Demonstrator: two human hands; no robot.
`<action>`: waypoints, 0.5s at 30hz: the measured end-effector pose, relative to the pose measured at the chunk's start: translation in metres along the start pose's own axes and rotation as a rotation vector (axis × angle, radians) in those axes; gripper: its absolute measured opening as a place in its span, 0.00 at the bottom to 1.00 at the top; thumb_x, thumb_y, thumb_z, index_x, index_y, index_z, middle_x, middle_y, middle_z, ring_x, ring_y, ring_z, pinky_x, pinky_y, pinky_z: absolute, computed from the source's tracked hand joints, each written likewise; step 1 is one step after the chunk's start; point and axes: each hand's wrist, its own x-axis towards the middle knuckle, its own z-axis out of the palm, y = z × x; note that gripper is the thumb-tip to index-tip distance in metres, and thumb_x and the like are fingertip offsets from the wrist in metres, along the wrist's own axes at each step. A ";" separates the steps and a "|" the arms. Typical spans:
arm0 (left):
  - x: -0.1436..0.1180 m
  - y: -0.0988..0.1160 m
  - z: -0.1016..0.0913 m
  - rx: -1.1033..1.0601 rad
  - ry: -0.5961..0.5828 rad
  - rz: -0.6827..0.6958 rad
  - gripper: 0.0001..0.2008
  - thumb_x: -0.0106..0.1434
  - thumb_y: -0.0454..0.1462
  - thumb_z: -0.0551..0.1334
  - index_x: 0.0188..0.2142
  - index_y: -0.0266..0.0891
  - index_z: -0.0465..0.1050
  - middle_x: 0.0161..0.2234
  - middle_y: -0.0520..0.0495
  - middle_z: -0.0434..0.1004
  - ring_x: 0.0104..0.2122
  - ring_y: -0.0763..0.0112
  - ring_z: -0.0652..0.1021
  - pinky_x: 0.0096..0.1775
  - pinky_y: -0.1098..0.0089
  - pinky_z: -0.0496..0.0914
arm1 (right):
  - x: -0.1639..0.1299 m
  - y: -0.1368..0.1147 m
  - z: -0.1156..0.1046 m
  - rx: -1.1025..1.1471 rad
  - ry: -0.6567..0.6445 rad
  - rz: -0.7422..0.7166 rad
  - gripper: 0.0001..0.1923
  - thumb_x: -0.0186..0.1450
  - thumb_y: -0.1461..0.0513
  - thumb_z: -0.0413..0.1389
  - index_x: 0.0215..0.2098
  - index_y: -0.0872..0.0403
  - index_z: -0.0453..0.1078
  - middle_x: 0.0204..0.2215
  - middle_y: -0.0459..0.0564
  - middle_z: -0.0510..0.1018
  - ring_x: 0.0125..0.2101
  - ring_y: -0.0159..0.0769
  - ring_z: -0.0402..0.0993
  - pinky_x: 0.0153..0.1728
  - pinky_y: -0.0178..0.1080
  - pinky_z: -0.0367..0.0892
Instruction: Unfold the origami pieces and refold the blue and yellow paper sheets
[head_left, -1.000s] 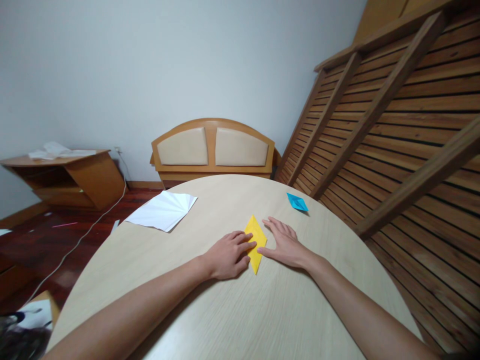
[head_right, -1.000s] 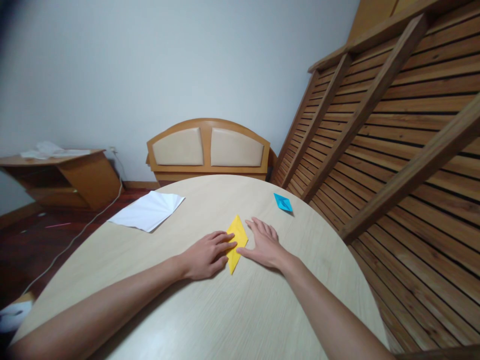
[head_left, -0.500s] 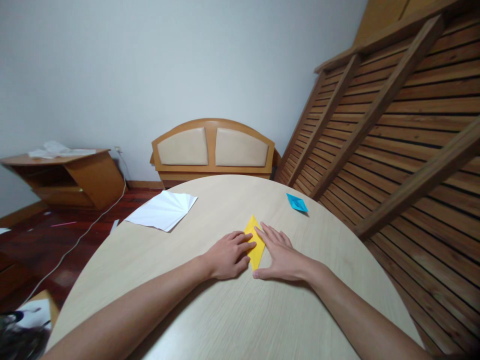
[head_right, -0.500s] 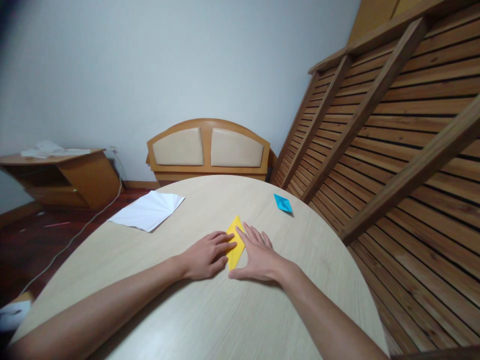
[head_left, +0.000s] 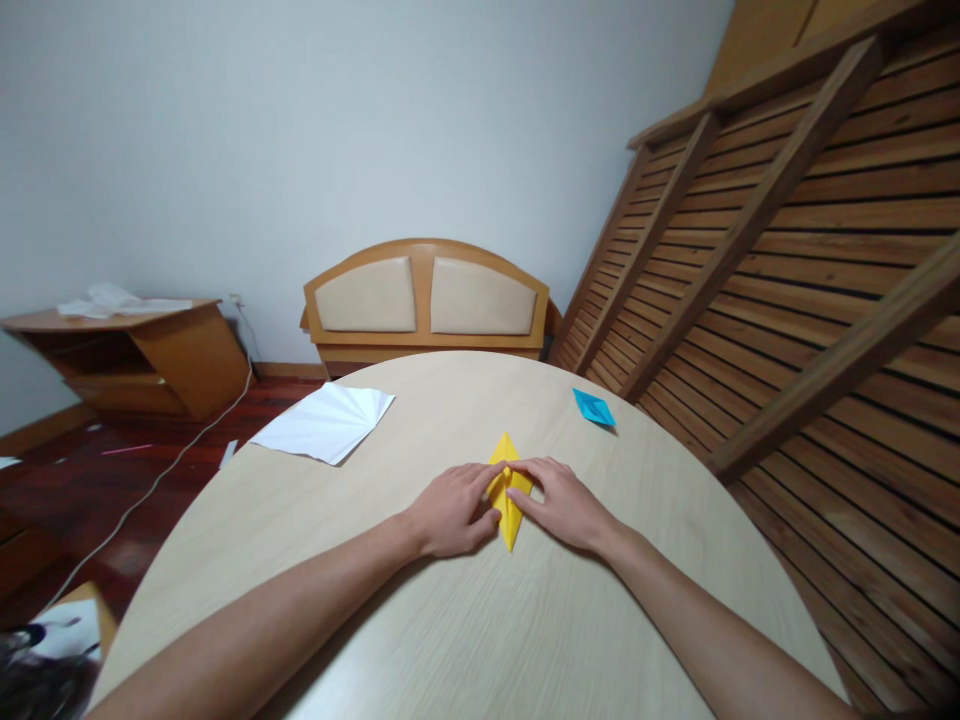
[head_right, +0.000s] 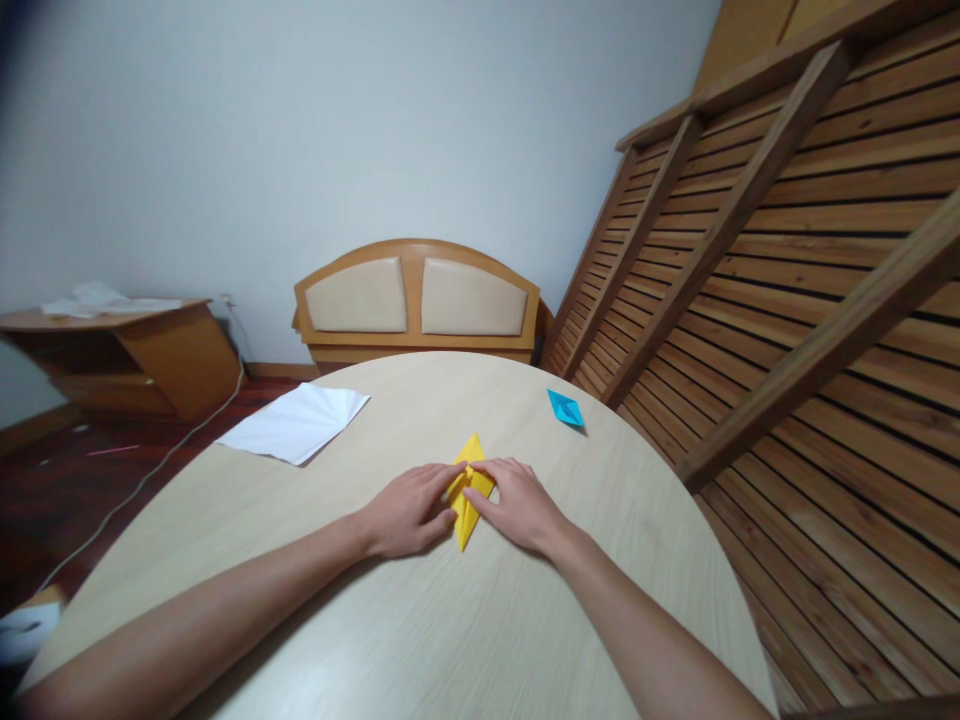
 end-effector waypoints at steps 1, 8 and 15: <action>0.000 -0.001 0.000 0.007 0.006 -0.029 0.28 0.66 0.41 0.55 0.64 0.37 0.54 0.57 0.38 0.70 0.55 0.55 0.72 0.57 0.54 0.66 | 0.000 -0.002 0.000 0.015 0.003 0.012 0.17 0.66 0.54 0.56 0.52 0.49 0.73 0.48 0.52 0.79 0.50 0.44 0.72 0.54 0.48 0.64; 0.002 -0.005 -0.001 0.013 0.061 -0.199 0.27 0.68 0.44 0.54 0.64 0.36 0.55 0.52 0.38 0.75 0.49 0.56 0.76 0.52 0.57 0.69 | 0.001 -0.012 0.000 0.106 0.010 0.046 0.14 0.65 0.55 0.57 0.47 0.50 0.73 0.44 0.51 0.80 0.45 0.42 0.75 0.51 0.46 0.66; 0.002 -0.009 0.000 -0.040 0.096 -0.274 0.25 0.68 0.43 0.54 0.62 0.39 0.58 0.49 0.41 0.77 0.47 0.58 0.78 0.50 0.59 0.71 | 0.000 -0.008 0.003 0.123 0.019 0.077 0.13 0.65 0.55 0.56 0.45 0.51 0.73 0.42 0.51 0.80 0.44 0.42 0.75 0.50 0.45 0.67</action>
